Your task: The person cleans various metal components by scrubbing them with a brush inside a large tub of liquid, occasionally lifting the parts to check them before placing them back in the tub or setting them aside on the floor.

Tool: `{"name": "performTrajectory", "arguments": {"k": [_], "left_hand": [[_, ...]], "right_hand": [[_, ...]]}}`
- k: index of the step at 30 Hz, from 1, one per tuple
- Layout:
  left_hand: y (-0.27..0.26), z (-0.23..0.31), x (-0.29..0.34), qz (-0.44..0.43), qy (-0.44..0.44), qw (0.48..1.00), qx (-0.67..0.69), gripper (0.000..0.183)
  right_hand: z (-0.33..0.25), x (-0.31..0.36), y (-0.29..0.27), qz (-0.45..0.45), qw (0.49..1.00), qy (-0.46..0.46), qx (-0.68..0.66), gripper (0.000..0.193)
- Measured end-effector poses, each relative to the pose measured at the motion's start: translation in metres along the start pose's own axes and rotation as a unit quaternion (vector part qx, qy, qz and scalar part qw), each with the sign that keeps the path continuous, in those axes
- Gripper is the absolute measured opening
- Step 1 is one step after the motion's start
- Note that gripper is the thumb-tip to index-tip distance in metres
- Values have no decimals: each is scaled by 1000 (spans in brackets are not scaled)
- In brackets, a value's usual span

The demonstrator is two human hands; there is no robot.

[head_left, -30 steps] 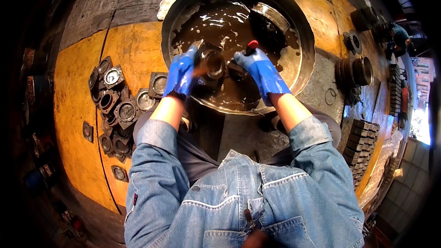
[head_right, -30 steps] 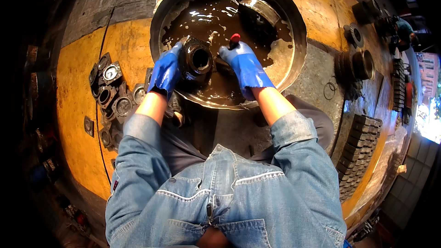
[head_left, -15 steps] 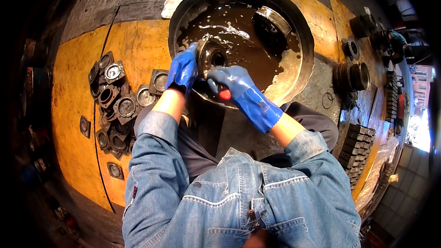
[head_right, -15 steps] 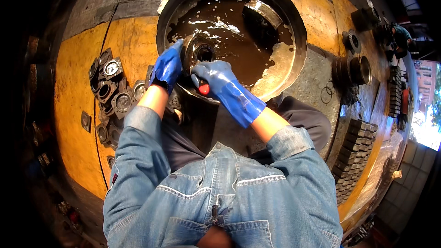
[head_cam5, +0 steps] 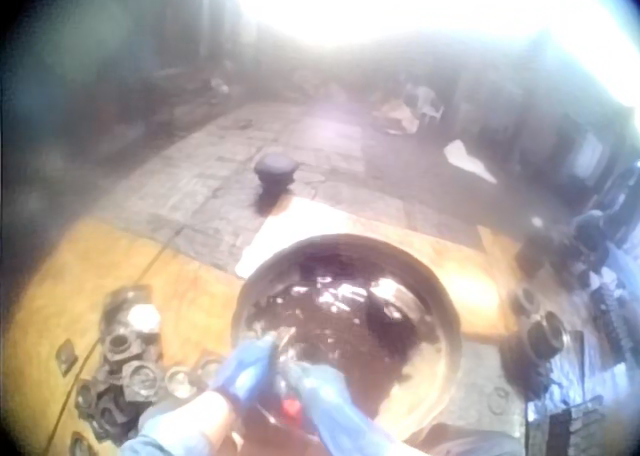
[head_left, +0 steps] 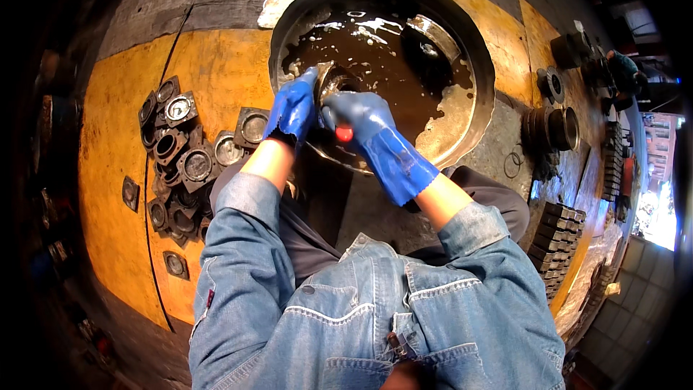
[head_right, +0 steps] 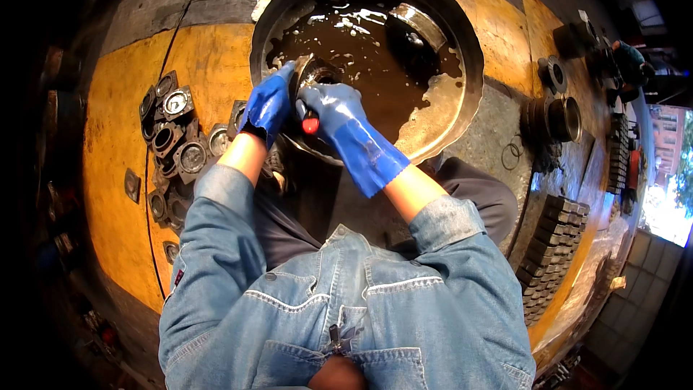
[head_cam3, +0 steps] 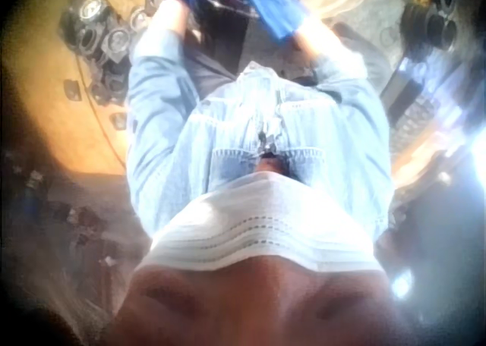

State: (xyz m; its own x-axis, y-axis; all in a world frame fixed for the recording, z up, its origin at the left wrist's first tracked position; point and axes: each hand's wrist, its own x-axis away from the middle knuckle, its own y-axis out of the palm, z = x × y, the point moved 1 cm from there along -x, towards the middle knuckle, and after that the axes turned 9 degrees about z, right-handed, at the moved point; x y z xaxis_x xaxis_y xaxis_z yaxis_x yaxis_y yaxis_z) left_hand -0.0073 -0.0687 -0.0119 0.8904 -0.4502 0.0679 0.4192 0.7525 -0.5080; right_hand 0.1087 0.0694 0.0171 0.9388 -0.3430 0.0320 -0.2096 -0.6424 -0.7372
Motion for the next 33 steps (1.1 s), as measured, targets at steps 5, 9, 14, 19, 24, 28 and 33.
{"name": "performTrajectory", "arguments": {"k": [5, 9, 14, 19, 24, 28, 33], "left_hand": [[11, -34, -9, 11, -16, 998, 59, 55], [7, -9, -7, -15, -49, 998, 37, 50], [-2, 13, 2, -23, -3, 999, -23, 40], [5, -14, -4, -7, 76, 992, -98, 41], [5, -5, -4, -17, -43, 997, 61, 47], [10, -6, -11, -18, -133, 977, 166, 51], [2, 5, -4, 0, -118, 985, 126, 44]], "right_hand": [[29, 37, 14, 18, 994, -108, -1, 18], [53, 45, 0, -78, 984, -127, 99, 15], [103, 36, 2, 122, 988, 34, 86, 20], [77, 30, -22, 118, 926, 309, -185, 35], [11, 11, -63, 121, 894, 283, -325, 41], [27, -9, -12, 87, 775, 280, -560, 39], [43, 9, 45, -50, 508, 195, -838, 38]]}}
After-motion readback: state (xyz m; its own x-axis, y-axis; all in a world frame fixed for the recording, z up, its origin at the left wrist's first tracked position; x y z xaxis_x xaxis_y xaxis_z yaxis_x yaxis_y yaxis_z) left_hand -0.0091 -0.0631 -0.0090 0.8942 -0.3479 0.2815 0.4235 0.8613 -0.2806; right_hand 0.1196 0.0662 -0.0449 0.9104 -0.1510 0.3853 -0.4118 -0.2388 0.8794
